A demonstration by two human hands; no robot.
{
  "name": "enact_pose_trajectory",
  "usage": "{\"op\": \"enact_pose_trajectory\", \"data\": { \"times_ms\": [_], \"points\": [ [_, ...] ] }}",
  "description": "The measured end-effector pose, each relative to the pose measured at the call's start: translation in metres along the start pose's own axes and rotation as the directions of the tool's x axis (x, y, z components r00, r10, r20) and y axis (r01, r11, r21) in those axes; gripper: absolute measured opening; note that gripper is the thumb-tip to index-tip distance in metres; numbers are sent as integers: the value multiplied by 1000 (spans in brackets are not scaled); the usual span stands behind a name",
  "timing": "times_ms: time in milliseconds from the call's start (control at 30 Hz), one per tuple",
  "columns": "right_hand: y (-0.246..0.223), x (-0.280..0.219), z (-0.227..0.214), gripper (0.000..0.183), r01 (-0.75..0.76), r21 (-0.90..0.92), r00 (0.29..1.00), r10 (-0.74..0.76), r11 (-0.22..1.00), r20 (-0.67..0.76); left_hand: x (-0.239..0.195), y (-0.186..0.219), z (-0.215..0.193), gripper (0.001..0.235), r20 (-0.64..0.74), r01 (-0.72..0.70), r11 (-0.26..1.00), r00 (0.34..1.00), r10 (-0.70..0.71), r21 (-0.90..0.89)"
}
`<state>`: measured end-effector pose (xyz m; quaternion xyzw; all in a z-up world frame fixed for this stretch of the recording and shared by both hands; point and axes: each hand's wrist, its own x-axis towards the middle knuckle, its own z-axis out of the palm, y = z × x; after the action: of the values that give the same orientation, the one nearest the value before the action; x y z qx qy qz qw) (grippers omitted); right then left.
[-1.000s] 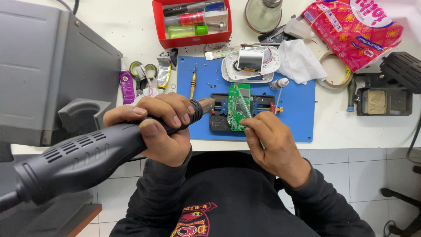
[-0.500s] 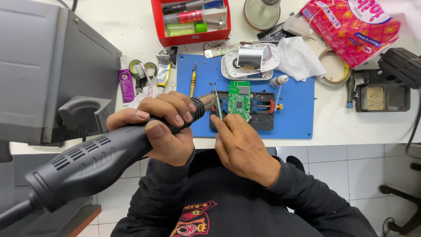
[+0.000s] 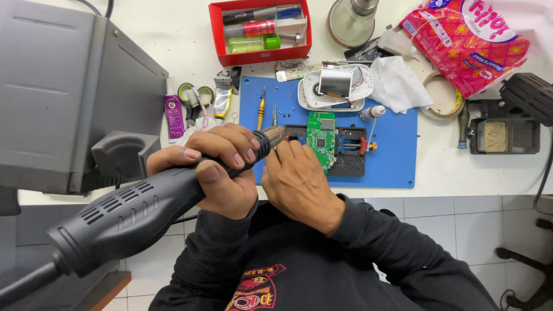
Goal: The person applies flux to a green circuit board, then uses a hot air gun and tweezers to remove small components and place them on the workbench. The person repeats the flux application and heating process on different areas of the board while manipulating components with tweezers.
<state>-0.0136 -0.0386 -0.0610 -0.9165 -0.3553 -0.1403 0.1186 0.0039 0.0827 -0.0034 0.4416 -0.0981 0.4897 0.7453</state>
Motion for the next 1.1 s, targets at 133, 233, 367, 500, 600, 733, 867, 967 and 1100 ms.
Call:
{"op": "enact_pose_trajectory", "data": {
  "times_ms": [133, 233, 367, 500, 600, 733, 867, 967, 1100],
  "points": [
    [2, 0, 6, 6, -15, -15, 999, 16, 1000, 49, 0, 2, -2, 28, -3, 14, 1000, 1000, -14, 19],
    [3, 0, 7, 12, -28, -76, 995, 35, 997, 91, -1, 2, -5, 29, 6, 39, 999, 999, -40, 36],
    [4, -1, 9, 9, -15, -111, 995, 26, 994, 98, -2, 1, -5, 26, 13, 28, 1000, 1000, -28, 7],
    [3, 1, 9, 4, -11, -132, 997, 21, 991, 72, -2, 0, -5, 25, 15, 22, 1000, 1000, -22, 18],
    [0, 2, 7, 8, -9, -148, 998, 17, 989, 58, -2, 0, -7, 23, 23, 16, 1000, 1000, -17, 19],
    [1, -2, 0, 10, -23, -124, 997, 33, 992, 74, -2, 0, -5, 26, 20, 28, 999, 999, -29, 22],
    [6, -8, -18, 21, -32, -8, 993, 32, 999, 117, -5, -1, -2, 25, 26, 22, 999, 999, -22, 28],
    [13, -15, -37, 29, -51, 50, 989, 43, 997, 141, -10, -1, -2, 25, 38, 43, 999, 998, -44, 31],
    [27, -26, -58, 42, -105, 127, 977, 79, 986, 198, -14, -4, 4, 24, 45, 60, 998, 997, -62, 33]
  ]
}}
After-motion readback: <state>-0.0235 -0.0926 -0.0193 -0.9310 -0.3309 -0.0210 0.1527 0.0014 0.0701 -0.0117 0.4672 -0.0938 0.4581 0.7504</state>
